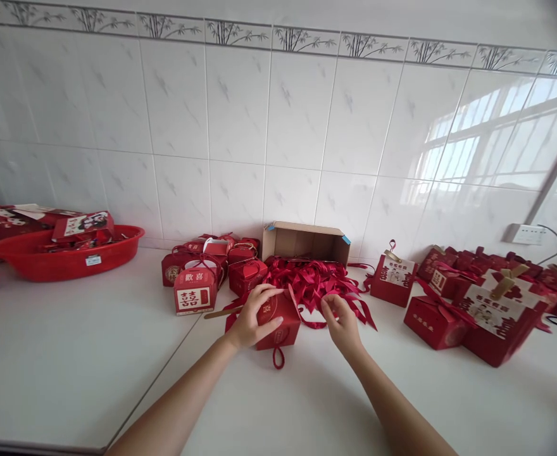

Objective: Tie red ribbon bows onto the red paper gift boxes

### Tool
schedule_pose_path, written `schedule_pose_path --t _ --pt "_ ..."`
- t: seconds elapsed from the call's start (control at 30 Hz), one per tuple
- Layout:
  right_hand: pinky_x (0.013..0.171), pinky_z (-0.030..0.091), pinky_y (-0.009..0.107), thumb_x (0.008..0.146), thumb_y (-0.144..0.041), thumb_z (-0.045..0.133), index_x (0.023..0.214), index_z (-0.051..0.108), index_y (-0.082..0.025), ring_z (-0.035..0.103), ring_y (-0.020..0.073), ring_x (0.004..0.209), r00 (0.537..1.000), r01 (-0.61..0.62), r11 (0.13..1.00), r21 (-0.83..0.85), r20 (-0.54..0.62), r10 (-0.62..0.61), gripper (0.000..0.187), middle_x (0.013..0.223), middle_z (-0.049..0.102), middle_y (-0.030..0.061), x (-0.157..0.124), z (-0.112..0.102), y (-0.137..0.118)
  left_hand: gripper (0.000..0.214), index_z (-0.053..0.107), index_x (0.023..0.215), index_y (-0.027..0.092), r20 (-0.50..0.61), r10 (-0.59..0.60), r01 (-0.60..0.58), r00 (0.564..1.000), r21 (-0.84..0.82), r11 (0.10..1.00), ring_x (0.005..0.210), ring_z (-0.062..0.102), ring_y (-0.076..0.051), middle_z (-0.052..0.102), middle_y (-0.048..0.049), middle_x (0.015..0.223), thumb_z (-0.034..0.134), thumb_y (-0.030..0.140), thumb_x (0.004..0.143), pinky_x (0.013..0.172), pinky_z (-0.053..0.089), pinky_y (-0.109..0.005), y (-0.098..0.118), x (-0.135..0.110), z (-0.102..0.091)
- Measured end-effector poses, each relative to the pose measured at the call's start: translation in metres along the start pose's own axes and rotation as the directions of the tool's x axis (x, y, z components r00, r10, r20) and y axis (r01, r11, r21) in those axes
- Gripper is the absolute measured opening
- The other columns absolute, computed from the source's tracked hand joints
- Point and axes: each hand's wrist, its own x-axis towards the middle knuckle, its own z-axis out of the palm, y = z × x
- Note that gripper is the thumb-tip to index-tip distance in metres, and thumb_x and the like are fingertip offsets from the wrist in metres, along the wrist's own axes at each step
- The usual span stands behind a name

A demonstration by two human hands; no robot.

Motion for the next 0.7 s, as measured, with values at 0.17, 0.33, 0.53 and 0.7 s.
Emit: schedule_pose_path --t 0.17,0.33,0.53,0.7 --pt "0.059 0.04 0.025 0.08 -0.031 0.053 0.073 0.054 -0.02 0.047 0.0134 0.063 0.996 -0.088 0.942 0.323 -0.005 0.094 0.014 0.068 0.052 -0.0002 -0.007 -0.002 -0.023 0.058 0.043 0.13 0.025 0.053 0.155 -0.159 0.986 0.071 0.985 0.122 0.04 -0.027 0.039 -0.0097 0.129 0.062 0.028 0.076 0.106 0.035 -0.045 0.011 -0.001 0.001" --pt "0.06 0.035 0.026 0.073 -0.022 0.049 0.066 0.05 -0.02 0.043 0.0128 0.061 1.0 0.024 0.973 0.231 0.013 -0.028 0.008 0.063 0.048 -0.0022 -0.009 -0.004 -0.029 0.064 0.039 0.129 0.023 0.083 0.241 -0.248 0.967 0.096 0.964 0.118 0.04 -0.027 0.038 -0.011 0.123 0.066 0.026 0.071 0.103 0.037 -0.045 0.015 0.0 0.001" --pt "0.069 0.032 0.033 0.069 -0.017 0.046 0.061 0.045 -0.02 0.042 0.0123 0.058 0.977 0.205 0.974 -0.097 -0.04 -0.21 0.008 0.059 0.049 -0.0035 -0.011 -0.005 -0.028 0.065 0.039 0.124 0.021 0.094 0.249 -0.259 0.964 0.126 0.958 0.112 0.041 -0.028 0.038 -0.0107 0.115 0.066 0.023 0.065 0.098 0.04 -0.046 0.02 0.0 0.001" --pt "0.075 0.028 0.036 0.07 -0.016 0.049 0.066 0.047 -0.02 0.045 0.0133 0.062 0.924 0.351 0.882 -0.314 -0.038 -0.381 0.006 0.06 0.05 -0.0042 -0.014 -0.009 -0.031 0.053 0.039 0.108 0.021 0.088 0.28 -0.289 0.956 0.121 0.95 0.108 0.041 -0.027 0.04 -0.0102 0.112 0.065 0.022 0.063 0.094 0.041 -0.045 0.023 0.001 -0.001"
